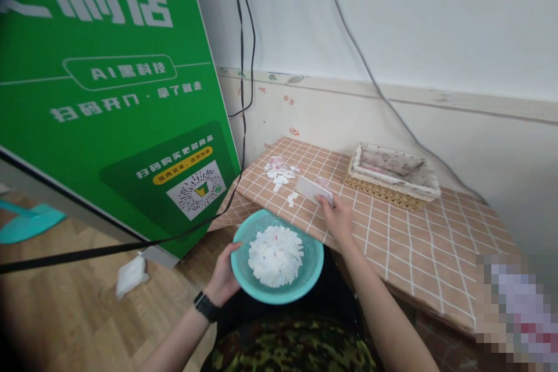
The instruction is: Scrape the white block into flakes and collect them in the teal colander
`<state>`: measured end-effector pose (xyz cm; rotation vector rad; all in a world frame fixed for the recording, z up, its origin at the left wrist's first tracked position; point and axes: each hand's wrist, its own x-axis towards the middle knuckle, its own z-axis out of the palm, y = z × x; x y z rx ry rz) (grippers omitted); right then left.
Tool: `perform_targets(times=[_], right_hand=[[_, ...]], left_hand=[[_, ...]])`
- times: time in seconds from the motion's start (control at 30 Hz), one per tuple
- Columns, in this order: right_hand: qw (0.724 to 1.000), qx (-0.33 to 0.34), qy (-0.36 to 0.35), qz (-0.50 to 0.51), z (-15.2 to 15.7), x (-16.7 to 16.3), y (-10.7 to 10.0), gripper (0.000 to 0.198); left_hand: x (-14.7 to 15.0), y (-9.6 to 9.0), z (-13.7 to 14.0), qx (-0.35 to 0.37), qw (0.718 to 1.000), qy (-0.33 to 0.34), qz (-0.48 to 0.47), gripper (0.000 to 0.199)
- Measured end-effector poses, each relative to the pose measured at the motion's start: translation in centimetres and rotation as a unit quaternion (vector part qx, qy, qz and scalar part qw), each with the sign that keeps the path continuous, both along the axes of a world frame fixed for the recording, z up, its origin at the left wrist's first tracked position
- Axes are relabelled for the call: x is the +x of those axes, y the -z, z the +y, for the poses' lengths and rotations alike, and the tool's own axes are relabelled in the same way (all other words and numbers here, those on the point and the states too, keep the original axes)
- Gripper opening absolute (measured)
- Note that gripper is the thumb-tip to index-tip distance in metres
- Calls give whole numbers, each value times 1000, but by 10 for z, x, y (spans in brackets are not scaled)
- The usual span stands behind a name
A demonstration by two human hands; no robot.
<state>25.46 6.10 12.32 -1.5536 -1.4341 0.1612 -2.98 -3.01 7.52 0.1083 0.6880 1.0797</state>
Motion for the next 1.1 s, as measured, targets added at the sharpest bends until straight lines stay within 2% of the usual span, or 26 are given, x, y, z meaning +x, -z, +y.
perform_targets(times=[0.1, 0.27, 0.47, 0.73, 1.0, 1.1], right_hand=[[1000, -5, -25, 2, -2, -2, -1, 41], [998, -27, -62, -3, -2, -6, 1, 41], [997, -32, -72, 24, -3, -6, -1, 44], [998, -20, -61, -9, -5, -6, 0, 45], [991, -15, -130, -15, -9, -8, -1, 45], [984, -48, -172, 7, -10, -9, 1, 47]], left_hand=[[3, 1, 1, 1, 1000, -27, 4, 41], [4, -2, 5, 1, 999, -32, 20, 38], [2, -11, 8, 1, 999, -41, 24, 36], [-2, -5, 10, 6, 999, -39, 32, 36], [-10, -9, 17, 17, 999, -14, 36, 33], [-11, -12, 18, 19, 999, -4, 39, 32]])
